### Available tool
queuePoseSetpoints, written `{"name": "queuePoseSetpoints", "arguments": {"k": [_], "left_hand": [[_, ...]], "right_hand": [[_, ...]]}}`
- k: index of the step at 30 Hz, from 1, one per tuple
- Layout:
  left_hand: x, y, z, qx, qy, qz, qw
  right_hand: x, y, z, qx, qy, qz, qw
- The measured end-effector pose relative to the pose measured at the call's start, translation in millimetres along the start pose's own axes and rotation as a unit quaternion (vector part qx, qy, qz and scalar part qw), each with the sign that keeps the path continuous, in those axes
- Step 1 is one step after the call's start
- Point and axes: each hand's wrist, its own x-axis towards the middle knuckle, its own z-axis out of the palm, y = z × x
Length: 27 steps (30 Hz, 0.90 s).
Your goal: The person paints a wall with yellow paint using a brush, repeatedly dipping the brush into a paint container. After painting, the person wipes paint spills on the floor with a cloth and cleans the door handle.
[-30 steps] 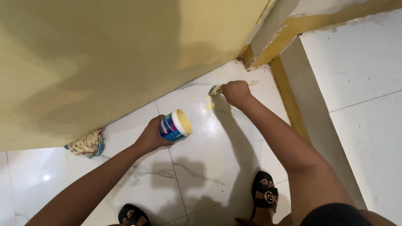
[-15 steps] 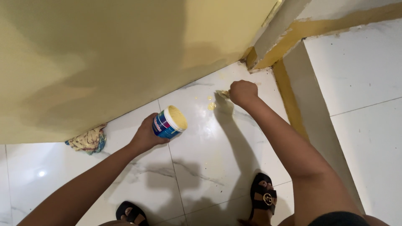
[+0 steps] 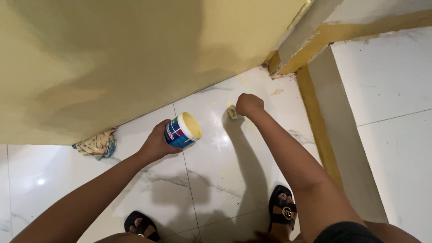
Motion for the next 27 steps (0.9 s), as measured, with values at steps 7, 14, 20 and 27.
{"name": "queuePoseSetpoints", "arguments": {"k": [7, 14, 20, 27], "left_hand": [[-1.4, -1.9, -2.5, 0.016, 0.001, 0.018, 1.000], [0.7, 2.4, -3.9, 0.006, 0.004, 0.015, 1.000], [-0.4, 5.4, -7.5, 0.011, 0.004, 0.001, 1.000], [-1.9, 0.8, -9.7, 0.000, 0.014, 0.015, 1.000]], "right_hand": [[21.4, 19.5, 15.2, 0.096, -0.051, 0.020, 0.994], [56.9, 76.0, 23.5, 0.412, -0.101, 0.055, 0.904], [49.4, 83.5, -1.1, -0.042, -0.003, -0.135, 0.990], [47.7, 58.7, 26.7, 0.123, -0.034, -0.119, 0.985]]}}
